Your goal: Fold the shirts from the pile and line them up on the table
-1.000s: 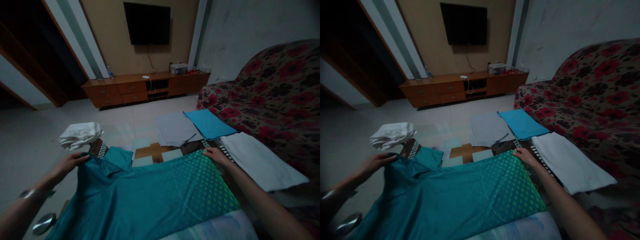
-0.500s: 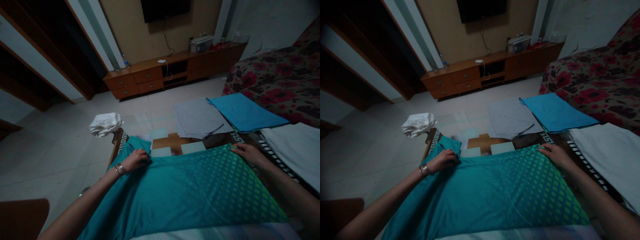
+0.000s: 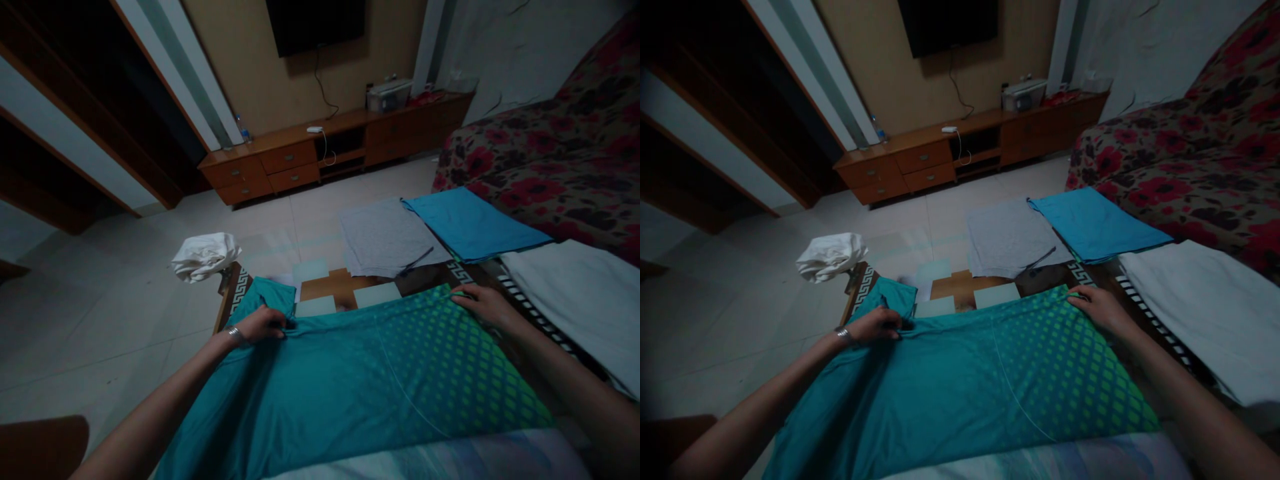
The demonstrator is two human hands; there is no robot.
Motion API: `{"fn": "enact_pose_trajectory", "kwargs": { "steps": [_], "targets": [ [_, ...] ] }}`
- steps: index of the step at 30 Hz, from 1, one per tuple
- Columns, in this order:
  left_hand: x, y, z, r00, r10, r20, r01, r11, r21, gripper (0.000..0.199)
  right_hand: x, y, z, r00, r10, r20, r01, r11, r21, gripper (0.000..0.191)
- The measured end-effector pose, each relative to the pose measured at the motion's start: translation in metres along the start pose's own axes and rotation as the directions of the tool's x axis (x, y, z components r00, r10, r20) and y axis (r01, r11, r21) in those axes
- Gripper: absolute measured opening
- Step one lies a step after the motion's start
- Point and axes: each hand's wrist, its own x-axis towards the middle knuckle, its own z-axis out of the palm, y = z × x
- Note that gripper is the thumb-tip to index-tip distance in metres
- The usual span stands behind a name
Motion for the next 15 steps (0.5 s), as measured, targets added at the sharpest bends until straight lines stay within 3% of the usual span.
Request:
{"fn": "enact_pose_trajectory", "kwargs": {
  "steps": [6, 11, 15],
  "targets": [
    [-0.010, 0.000, -0.018, 0.997, 0.001, -0.080, -0.013, 0.988, -0.155, 0.029, -0.005, -0.014, -0.019, 0.997, -0.076, 0.013, 0.076, 0.997, 0.020, 0.033],
    [0.011, -0.008, -0.022, 0.995, -0.045, -0.092, 0.033, 0.991, -0.133, 0.033, 0.005, -0.033, -0.019, 0.995, -0.098, -0.015, 0.098, 0.995, -0.020, 0.027],
    [0.029, -0.016, -0.022, 0.989, -0.081, -0.125, 0.070, 0.994, -0.086, 0.036, 0.018, -0.032, -0.011, 0.994, -0.104, -0.032, 0.101, 0.993, -0.062, 0.022]
  ]
}}
